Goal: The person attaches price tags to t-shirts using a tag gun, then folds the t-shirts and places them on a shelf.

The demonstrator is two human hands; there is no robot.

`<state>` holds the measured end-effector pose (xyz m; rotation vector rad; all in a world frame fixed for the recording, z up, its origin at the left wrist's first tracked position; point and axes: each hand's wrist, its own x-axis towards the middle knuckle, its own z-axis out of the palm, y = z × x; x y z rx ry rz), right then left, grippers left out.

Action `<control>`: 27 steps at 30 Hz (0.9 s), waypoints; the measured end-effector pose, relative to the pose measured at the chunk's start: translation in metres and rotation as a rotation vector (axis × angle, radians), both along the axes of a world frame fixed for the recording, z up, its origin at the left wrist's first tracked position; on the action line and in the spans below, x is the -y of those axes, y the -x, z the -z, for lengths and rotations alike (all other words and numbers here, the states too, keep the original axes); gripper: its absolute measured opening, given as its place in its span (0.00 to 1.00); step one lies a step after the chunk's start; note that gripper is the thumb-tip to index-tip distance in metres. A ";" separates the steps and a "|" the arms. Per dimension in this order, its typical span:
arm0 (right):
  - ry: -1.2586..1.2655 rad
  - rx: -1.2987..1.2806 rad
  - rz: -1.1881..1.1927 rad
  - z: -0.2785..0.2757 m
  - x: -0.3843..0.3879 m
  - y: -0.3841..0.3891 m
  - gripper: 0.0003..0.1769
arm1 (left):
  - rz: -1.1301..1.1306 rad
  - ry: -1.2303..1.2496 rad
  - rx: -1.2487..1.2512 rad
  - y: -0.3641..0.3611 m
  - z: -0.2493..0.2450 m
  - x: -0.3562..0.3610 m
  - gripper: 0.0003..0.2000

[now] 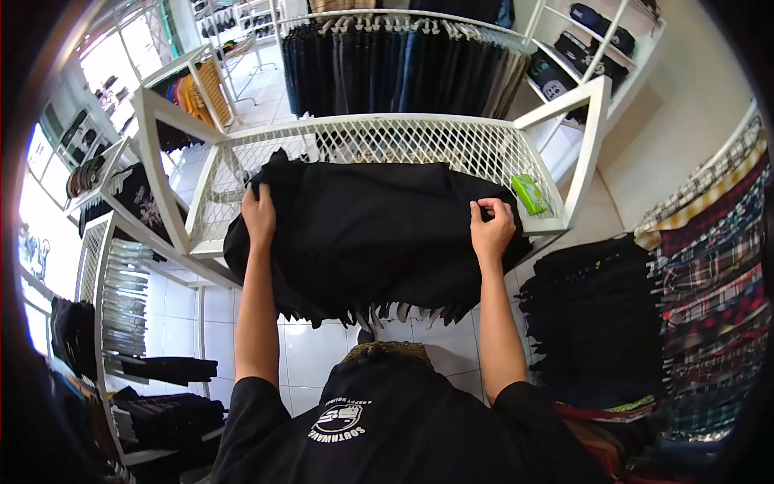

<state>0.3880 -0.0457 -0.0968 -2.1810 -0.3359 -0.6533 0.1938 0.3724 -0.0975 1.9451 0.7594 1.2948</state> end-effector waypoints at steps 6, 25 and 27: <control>0.126 -0.037 0.080 -0.003 -0.012 0.003 0.15 | 0.111 0.152 0.031 0.001 -0.021 0.002 0.19; -0.575 -0.218 -0.425 -0.167 0.124 -0.073 0.17 | 0.294 -0.011 0.351 0.095 -0.203 -0.089 0.15; -0.552 -0.192 -0.341 -0.193 0.141 -0.059 0.17 | 0.225 -0.090 0.327 0.112 -0.231 -0.073 0.15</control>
